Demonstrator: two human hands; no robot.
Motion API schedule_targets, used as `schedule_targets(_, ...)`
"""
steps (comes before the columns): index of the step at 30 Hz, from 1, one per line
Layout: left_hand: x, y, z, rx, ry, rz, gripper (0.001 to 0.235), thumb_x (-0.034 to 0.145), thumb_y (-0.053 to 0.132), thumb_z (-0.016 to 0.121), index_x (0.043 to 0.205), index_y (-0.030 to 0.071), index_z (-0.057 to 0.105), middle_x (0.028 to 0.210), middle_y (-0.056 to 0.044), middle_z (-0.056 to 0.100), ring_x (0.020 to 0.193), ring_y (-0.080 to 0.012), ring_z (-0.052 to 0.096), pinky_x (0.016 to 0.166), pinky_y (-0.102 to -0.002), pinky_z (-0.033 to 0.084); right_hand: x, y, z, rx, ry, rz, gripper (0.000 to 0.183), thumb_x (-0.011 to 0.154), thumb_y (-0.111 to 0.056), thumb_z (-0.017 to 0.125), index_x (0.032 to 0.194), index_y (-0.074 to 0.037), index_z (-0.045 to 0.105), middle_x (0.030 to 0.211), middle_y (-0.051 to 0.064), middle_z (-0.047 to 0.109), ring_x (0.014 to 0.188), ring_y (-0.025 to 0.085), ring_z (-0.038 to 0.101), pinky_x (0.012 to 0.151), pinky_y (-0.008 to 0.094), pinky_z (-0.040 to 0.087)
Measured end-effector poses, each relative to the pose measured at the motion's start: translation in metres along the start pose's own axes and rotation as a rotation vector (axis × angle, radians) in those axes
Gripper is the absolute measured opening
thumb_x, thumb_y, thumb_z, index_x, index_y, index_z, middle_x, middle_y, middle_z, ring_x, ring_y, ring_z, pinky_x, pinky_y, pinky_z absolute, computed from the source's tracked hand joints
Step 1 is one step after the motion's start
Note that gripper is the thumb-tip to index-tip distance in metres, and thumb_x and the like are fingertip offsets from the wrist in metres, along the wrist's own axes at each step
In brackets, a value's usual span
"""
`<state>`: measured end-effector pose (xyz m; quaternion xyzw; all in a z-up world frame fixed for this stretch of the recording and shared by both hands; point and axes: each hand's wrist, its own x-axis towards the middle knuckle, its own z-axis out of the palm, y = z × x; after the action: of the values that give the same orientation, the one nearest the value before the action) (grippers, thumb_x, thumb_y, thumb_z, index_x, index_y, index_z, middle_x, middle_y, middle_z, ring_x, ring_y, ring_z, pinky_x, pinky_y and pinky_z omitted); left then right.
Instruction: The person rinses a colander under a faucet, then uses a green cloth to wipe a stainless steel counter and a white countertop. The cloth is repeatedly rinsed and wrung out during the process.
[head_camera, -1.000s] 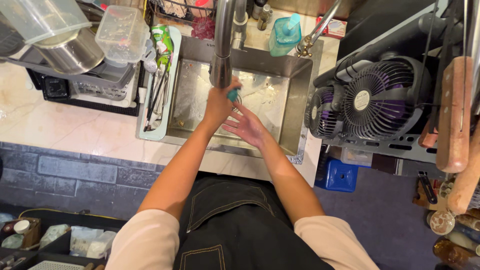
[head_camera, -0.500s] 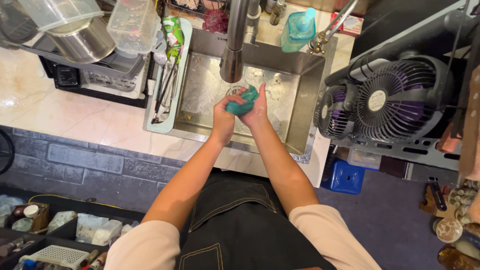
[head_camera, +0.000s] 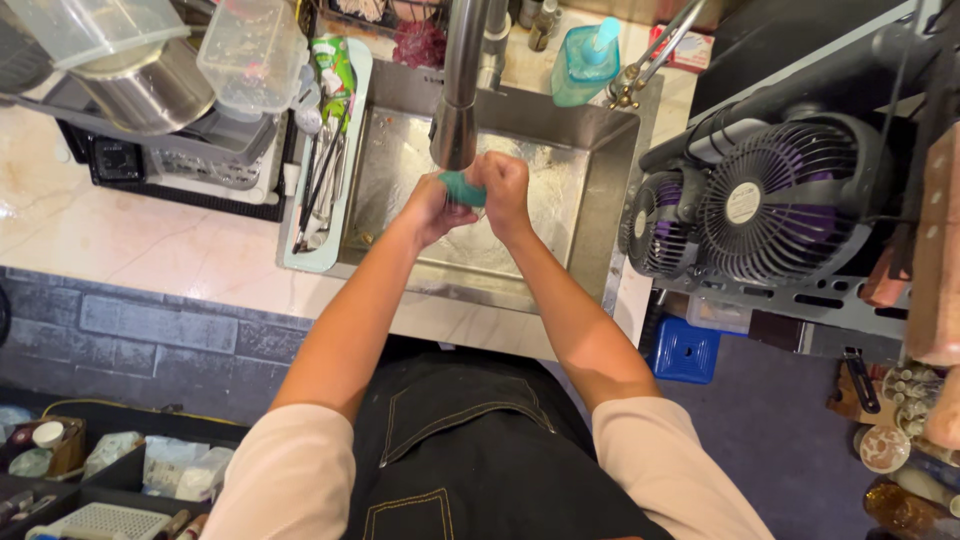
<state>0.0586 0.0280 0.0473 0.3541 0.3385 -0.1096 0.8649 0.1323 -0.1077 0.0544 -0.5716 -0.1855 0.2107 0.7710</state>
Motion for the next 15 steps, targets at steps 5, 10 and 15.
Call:
schedule_targets(5, 0.01, 0.027, 0.004, 0.333, -0.003, -0.099, 0.021, 0.099, 0.03, 0.06, 0.107, 0.011, 0.066, 0.079, -0.004, 0.063, 0.055, -0.013, 0.054, 0.062, -0.037, 0.063, -0.008, -0.025, -0.002, -0.06, -0.157, 0.082, 0.031, 0.102, -0.016, 0.068, 0.126, -0.005, 0.052, 0.088, -0.001, 0.057, 0.084, 0.007, 0.054, 0.079, 0.023, 0.046)
schedule_targets(10, 0.019, 0.045, -0.011, 0.527, -0.072, 0.164, 0.028, 0.097, 0.03, 0.06, 0.117, 0.012, 0.068, 0.093, -0.004, 0.072, 0.066, -0.0175, 0.068, 0.058, -0.038, 0.059, -0.008, -0.04, -0.01, -0.15, -0.334, 0.155, 0.075, 0.093, -0.014, 0.075, 0.152, -0.008, 0.029, 0.12, 0.002, 0.06, 0.111, 0.012, 0.06, 0.098, 0.026, 0.048)
schedule_targets(15, 0.005, 0.05, -0.01, 1.232, -0.16, 0.726, 0.044, 0.078, 0.012, 0.07, 0.122, 0.008, 0.068, 0.1, -0.015, 0.075, 0.085, -0.0256, 0.075, 0.069, -0.041, 0.061, -0.019, -0.021, -0.021, 0.078, -0.385, 0.63, 0.041, 0.087, -0.007, 0.076, 0.123, -0.002, 0.057, 0.103, 0.005, 0.064, 0.088, 0.017, 0.067, 0.078, 0.035, 0.06)
